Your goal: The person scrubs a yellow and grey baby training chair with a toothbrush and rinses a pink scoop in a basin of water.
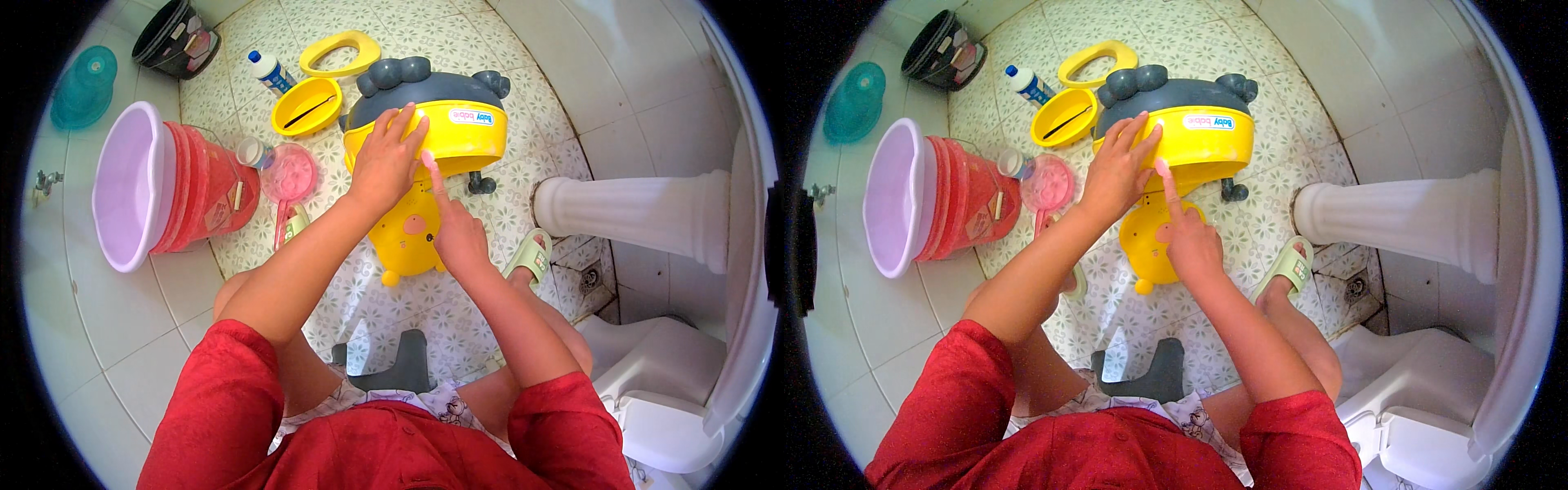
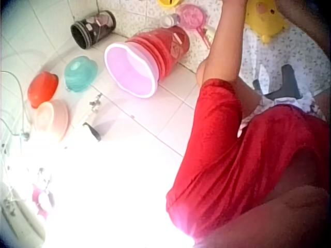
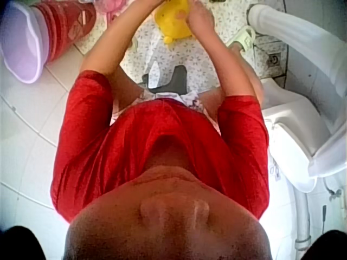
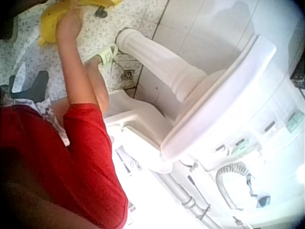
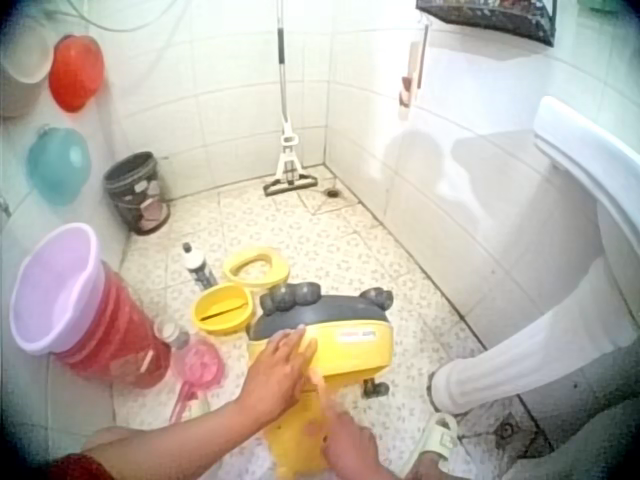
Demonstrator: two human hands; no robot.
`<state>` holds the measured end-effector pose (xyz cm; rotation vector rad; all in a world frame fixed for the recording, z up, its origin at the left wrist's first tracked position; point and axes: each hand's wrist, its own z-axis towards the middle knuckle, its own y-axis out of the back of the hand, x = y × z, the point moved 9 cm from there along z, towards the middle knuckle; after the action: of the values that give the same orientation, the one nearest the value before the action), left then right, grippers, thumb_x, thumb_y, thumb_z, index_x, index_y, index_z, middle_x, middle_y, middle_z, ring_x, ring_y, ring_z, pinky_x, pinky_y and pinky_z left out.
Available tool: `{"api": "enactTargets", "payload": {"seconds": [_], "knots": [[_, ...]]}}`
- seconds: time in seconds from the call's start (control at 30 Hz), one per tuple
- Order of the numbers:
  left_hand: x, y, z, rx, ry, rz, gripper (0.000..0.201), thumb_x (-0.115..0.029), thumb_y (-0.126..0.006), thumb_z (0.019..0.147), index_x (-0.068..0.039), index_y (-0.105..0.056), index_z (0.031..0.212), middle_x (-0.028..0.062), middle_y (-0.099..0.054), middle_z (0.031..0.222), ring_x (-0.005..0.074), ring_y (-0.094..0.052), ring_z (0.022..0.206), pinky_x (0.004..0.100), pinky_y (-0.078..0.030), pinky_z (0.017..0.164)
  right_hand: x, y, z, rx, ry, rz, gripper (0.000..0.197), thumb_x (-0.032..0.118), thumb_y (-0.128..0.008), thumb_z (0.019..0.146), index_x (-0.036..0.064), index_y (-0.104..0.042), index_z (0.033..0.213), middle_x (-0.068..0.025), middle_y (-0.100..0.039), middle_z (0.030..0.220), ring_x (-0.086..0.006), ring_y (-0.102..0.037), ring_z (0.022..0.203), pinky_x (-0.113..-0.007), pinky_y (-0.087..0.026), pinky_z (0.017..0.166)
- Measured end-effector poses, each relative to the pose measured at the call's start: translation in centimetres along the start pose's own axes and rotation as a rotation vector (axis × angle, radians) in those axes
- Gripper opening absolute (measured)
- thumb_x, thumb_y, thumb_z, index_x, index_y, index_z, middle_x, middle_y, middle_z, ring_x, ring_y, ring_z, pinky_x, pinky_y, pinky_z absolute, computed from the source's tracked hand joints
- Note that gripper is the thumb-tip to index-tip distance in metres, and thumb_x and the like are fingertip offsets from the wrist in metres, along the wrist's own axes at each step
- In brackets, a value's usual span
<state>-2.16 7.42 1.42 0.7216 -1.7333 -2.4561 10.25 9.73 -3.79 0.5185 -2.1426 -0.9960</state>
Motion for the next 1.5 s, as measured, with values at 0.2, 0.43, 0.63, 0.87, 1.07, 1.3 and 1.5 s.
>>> {"api": "enactTargets", "payload": {"seconds": [0.2,0.43,0.63,0.87,1.07,1.3,1.5], "knots": [[0.0,0.1,0.0,0.012,0.002,0.001,0.067,-0.005,-0.074,0.069,-0.01,-0.051,0.132,0.0128,-0.042,0.142,0.0324,-0.041,0.127,0.0387,-0.038,0.106,-0.5,1.6,-0.3,-0.117,-0.075,0.038,0.103,-0.007,-0.054,0.077,0.032,0.008,0.15,-0.0196,-0.063,0.079,-0.0367,-0.065,0.073,-0.045,-0.051,0.065],[0.0,0.0,0.0,0.012,0.004,0.001,0.067,-0.006,-0.074,0.069,-0.009,-0.051,0.132,0.0128,-0.043,0.141,0.0323,-0.041,0.127,0.0391,-0.038,0.106,-1.8,2.1,-0.1,-0.249,-0.108,0.12,0.102,-0.006,-0.051,0.079,0.0287,0.015,0.149,-0.0213,-0.065,0.08,-0.0379,-0.065,0.07,-0.046,-0.05,0.064],[0.0,0.0,0.0,0.005,0.001,-0.001,0.066,-0.007,-0.074,0.069,-0.009,-0.052,0.131,0.0133,-0.043,0.141,0.0324,-0.041,0.126,0.0392,-0.037,0.106,-0.8,1.4,-0.1,-0.12,-0.074,0.095,0.106,0.003,-0.059,0.077,0.031,0.012,0.15,-0.0213,-0.064,0.085,-0.0379,-0.065,0.073,-0.046,-0.051,0.065],[0.0,0.0,0.0,0.005,0.002,-0.011,0.066,-0.007,-0.074,0.069,-0.009,-0.052,0.131,0.0132,-0.042,0.141,0.0324,-0.041,0.126,0.0396,-0.038,0.106,0.4,0.8,-0.1,-0.053,0.026,-0.037,0.101,0.013,-0.062,0.078,0.0389,0.003,0.15,-0.0205,-0.063,0.086,-0.0355,-0.066,0.074,-0.044,-0.053,0.066],[0.1,0.0,-0.1,0.017,0.004,0.007,0.066,-0.007,-0.074,0.07,-0.009,-0.051,0.131,0.013,-0.042,0.141,0.0323,-0.041,0.126,0.0395,-0.037,0.106,-0.6,2.0,-0.2,-0.14,-0.078,0.055,0.109,0.013,-0.068,0.075,0.0311,0.01,0.15,-0.0196,-0.063,0.081,-0.0359,-0.066,0.072,-0.044,-0.053,0.065],[0.0,-0.1,0.0,0.019,0.003,0.01,0.066,-0.007,-0.074,0.07,-0.01,-0.051,0.132,0.0127,-0.042,0.142,0.0323,-0.041,0.127,0.0393,-0.037,0.106,-2.5,2.1,0.3,-0.226,-0.144,0.058,0.119,0.009,-0.072,0.073,0.029,0.017,0.149,-0.0204,-0.064,0.082,-0.0375,-0.066,0.075,-0.043,-0.052,0.065],[0.1,-0.1,-0.1,0.011,0.007,0.005,0.066,-0.008,-0.074,0.069,-0.01,-0.052,0.131,0.0127,-0.042,0.141,0.0328,-0.041,0.127,0.0395,-0.038,0.106,0.1,1.0,-0.1,-0.136,0.012,0.089,0.107,-0.007,-0.054,0.076,0.0335,0.011,0.15,-0.0202,-0.063,0.081,-0.0356,-0.065,0.071,-0.044,-0.051,0.064]]}}
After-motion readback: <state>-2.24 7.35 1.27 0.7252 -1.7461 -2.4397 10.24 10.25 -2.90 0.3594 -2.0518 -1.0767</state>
